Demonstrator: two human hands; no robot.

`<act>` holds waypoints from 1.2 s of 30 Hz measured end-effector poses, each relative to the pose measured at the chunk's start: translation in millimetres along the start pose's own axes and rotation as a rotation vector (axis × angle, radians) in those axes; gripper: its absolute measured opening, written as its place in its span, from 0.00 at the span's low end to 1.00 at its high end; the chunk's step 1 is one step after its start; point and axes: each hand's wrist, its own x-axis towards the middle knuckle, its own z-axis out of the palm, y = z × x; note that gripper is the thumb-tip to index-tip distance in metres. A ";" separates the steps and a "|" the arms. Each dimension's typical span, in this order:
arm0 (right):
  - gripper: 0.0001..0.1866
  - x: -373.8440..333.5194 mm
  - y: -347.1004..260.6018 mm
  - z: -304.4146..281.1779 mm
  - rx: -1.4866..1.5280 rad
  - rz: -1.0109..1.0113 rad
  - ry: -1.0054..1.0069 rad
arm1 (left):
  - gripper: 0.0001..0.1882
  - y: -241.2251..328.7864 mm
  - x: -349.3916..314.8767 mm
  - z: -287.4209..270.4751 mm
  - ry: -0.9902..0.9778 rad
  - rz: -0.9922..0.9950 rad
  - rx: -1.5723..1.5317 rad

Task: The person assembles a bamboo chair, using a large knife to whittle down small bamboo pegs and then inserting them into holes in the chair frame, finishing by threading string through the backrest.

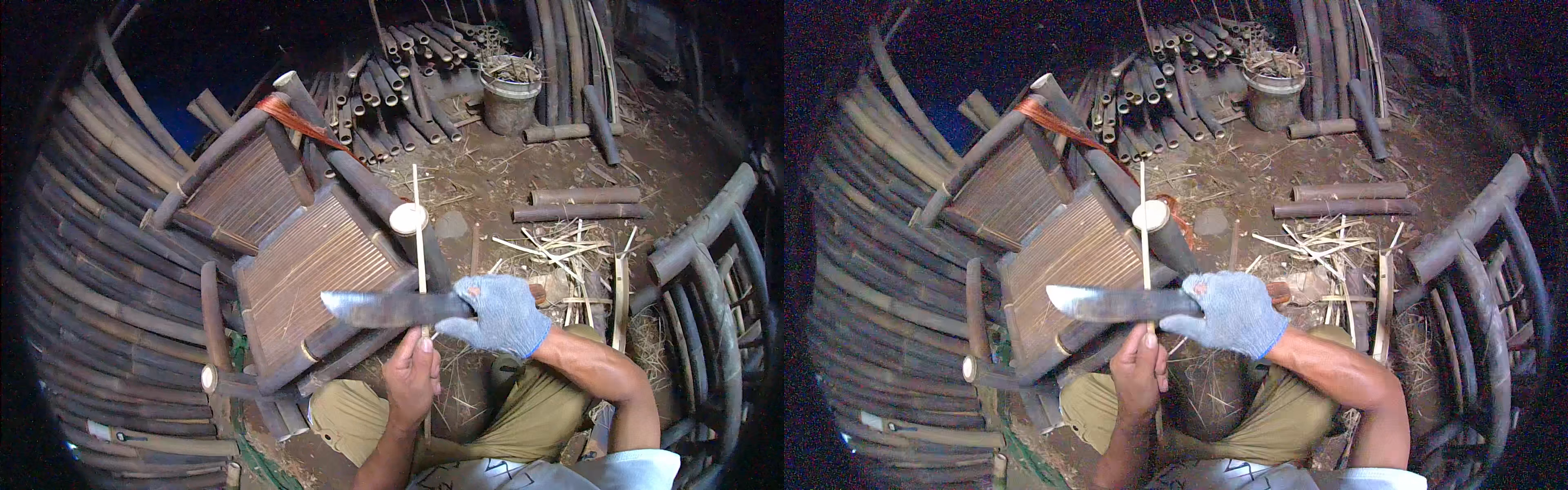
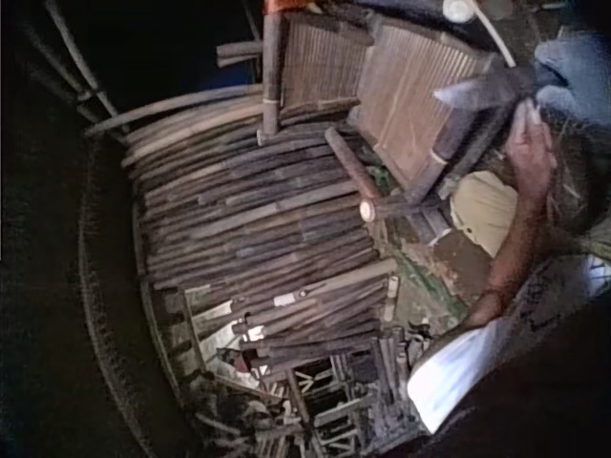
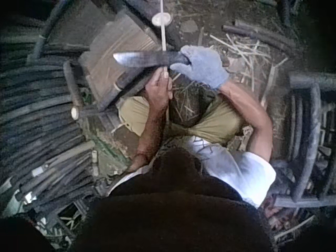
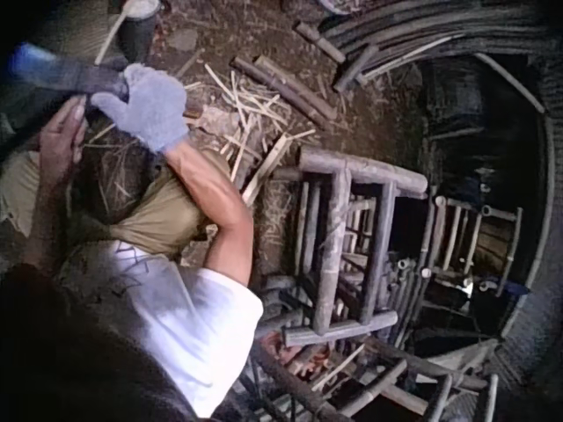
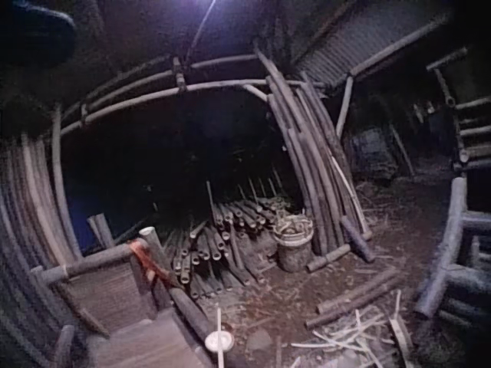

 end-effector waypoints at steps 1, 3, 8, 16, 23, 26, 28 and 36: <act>0.25 2.0 2.7 0.0 -0.003 0.022 0.006 | 0.25 4.3 -6.8 4.5 0.028 -0.042 0.032; 0.25 6.3 14.4 -1.2 0.045 0.103 0.151 | 0.25 2.3 -22.2 8.2 -0.006 -0.112 0.085; 0.20 14.9 46.7 -4.4 0.024 0.202 0.300 | 0.26 -18.9 -55.4 0.9 -0.060 -0.142 0.077; 0.24 5.7 27.0 -3.5 0.044 -0.011 0.176 | 0.24 -30.3 -43.3 -14.3 -0.062 -0.046 0.070; 0.21 12.8 38.5 0.8 0.119 0.105 0.290 | 0.23 -13.7 -30.0 -21.9 -0.162 -0.129 -0.274; 0.26 3.2 2.4 -2.9 0.059 -0.097 -0.015 | 0.20 -10.5 -8.1 -30.2 -0.280 -0.266 -0.746; 0.29 -2.7 -7.3 3.7 -0.049 -0.143 -0.115 | 0.16 -19.8 -3.2 -34.3 -0.339 -0.259 -0.912; 0.25 12.1 33.3 3.4 0.052 0.155 0.152 | 0.31 -18.0 -32.9 -31.8 -0.301 -0.281 -0.514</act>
